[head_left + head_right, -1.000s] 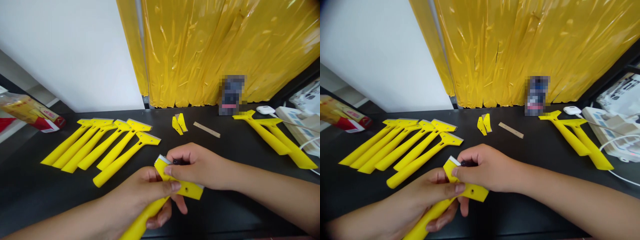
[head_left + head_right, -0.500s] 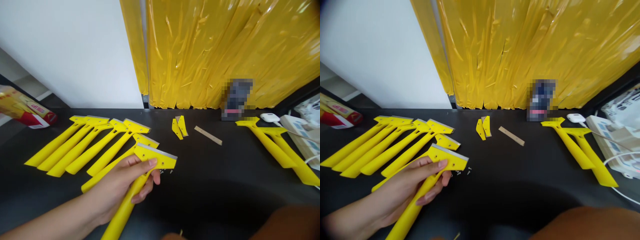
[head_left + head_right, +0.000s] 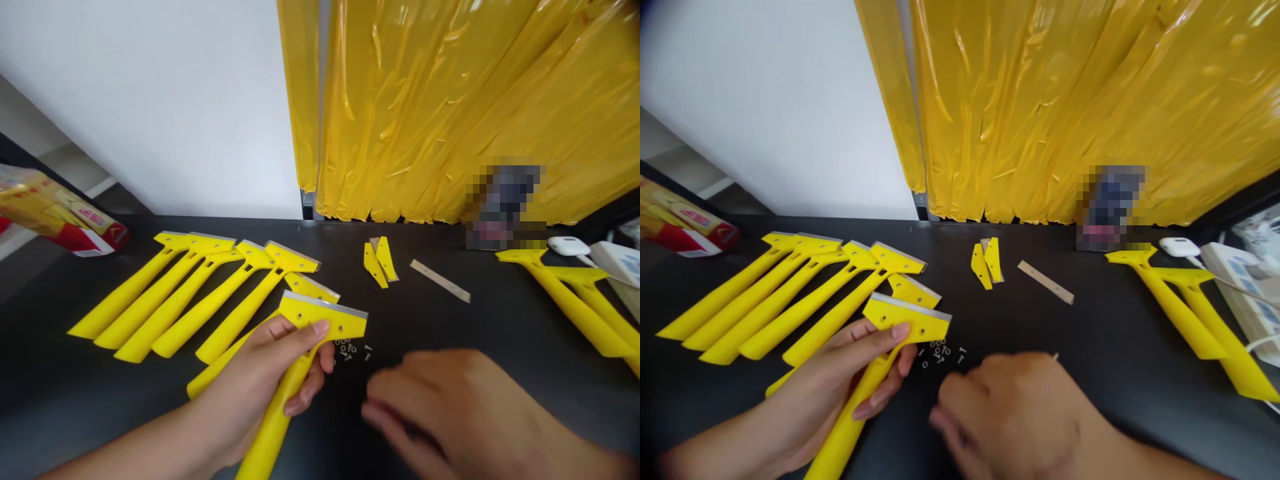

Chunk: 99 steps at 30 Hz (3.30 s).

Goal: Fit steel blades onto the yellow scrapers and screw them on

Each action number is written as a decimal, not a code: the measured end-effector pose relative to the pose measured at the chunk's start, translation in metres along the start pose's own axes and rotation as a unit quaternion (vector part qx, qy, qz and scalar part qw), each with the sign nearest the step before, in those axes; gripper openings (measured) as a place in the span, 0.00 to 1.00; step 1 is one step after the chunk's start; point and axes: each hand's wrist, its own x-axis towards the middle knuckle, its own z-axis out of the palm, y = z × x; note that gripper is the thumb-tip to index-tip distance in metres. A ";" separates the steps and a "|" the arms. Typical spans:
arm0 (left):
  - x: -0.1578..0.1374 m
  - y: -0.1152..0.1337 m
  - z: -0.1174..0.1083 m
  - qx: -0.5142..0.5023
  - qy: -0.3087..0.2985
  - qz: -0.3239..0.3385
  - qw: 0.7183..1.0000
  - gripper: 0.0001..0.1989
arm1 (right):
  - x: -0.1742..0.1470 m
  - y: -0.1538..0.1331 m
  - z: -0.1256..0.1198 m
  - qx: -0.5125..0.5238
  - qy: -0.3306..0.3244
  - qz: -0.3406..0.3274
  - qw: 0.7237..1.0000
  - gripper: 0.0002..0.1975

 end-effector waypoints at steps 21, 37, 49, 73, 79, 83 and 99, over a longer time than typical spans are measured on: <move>-0.005 -0.010 0.004 -0.056 0.081 0.015 0.995 0.17 | 0.008 0.046 0.034 -0.097 0.052 -0.077 0.991 0.15; -0.019 -0.028 0.005 -0.066 -0.105 0.019 0.992 0.28 | 0.017 0.018 0.004 0.486 0.045 0.233 0.841 0.13; -0.012 -0.025 0.010 -0.019 -0.068 0.021 0.997 0.28 | 0.016 0.023 0.017 0.713 -0.007 0.221 0.665 0.09; -0.006 -0.027 0.011 0.019 -0.051 0.061 0.997 0.25 | 0.019 0.020 0.009 0.599 0.015 0.216 0.771 0.19; -0.009 -0.024 0.013 0.035 -0.027 -0.003 0.999 0.21 | 0.021 0.020 0.010 0.514 0.025 0.222 0.828 0.20; -0.009 -0.023 0.012 0.038 -0.009 0.000 0.999 0.19 | 0.019 0.024 0.012 0.435 0.007 0.216 0.874 0.16; -0.007 -0.022 0.007 0.065 0.026 0.001 0.998 0.22 | 0.016 0.041 -0.003 0.327 0.188 0.149 0.914 0.17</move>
